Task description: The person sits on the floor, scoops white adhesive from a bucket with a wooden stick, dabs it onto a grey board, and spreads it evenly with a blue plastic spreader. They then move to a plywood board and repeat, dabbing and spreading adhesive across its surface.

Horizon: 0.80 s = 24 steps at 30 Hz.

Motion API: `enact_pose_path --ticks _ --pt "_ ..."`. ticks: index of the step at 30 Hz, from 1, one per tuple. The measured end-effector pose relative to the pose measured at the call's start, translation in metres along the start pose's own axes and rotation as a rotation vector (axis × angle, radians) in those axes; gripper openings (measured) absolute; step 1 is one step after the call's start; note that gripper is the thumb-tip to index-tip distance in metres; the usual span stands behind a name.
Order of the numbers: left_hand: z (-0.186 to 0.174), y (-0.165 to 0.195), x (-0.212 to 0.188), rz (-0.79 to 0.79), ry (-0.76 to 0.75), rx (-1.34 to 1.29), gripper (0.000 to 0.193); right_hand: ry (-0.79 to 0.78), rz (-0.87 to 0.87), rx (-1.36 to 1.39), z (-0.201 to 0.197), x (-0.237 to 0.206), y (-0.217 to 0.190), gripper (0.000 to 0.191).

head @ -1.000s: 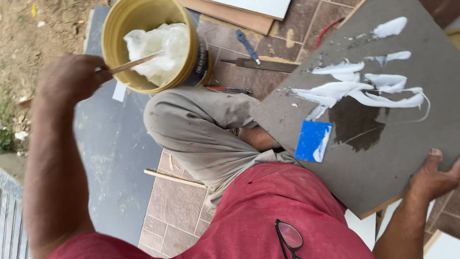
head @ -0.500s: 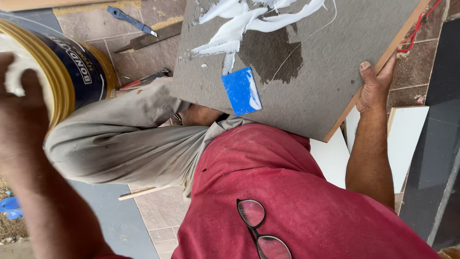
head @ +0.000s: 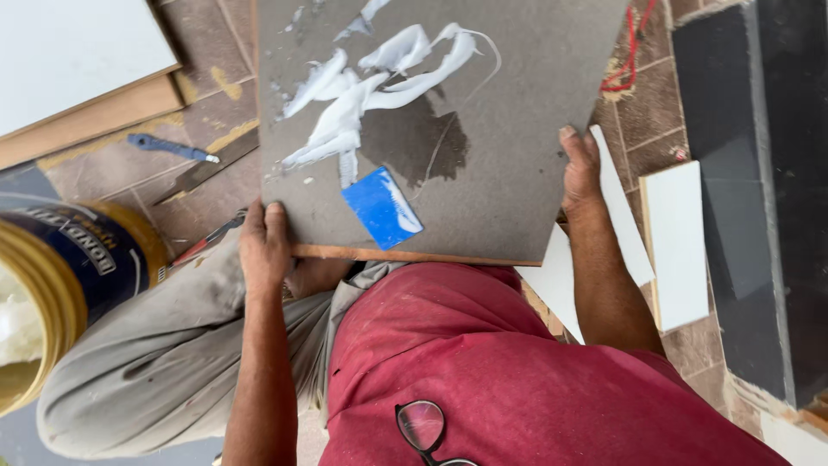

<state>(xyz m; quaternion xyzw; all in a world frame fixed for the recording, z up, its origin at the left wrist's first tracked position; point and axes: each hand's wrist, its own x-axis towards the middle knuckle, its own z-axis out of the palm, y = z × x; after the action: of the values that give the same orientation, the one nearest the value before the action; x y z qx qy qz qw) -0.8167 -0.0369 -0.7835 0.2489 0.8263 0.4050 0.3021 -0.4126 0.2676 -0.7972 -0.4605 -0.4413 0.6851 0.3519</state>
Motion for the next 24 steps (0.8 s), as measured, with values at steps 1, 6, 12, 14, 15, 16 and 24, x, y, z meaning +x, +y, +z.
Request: enact_pose_path --ticks 1,6,12,14,15,16,24 --pt "0.002 0.0 -0.002 0.049 0.0 0.029 0.043 -0.014 -0.011 -0.003 -0.004 -0.001 0.0 0.08" --pt "0.009 -0.017 -0.022 0.051 0.057 0.167 0.047 -0.073 -0.013 -0.034 -0.015 -0.008 -0.002 0.079" --pt "0.01 -0.028 -0.034 0.063 0.167 0.024 0.042 -0.114 -0.074 -0.098 0.001 -0.007 0.001 0.088" --pt "0.009 -0.031 -0.032 0.039 0.165 -0.017 0.041 -0.087 -0.08 -0.162 0.001 -0.006 0.003 0.092" --pt "0.009 -0.032 -0.031 0.044 0.165 -0.005 0.041 -0.091 -0.094 -0.164 0.0 -0.005 0.003 0.093" --pt "0.01 -0.033 -0.03 0.044 0.161 0.01 0.041 -0.091 -0.102 -0.166 -0.001 -0.005 0.004 0.095" --pt "-0.011 -0.005 -0.001 0.135 0.141 -0.001 0.04 -0.088 -0.013 -0.041 0.013 -0.007 0.002 0.106"
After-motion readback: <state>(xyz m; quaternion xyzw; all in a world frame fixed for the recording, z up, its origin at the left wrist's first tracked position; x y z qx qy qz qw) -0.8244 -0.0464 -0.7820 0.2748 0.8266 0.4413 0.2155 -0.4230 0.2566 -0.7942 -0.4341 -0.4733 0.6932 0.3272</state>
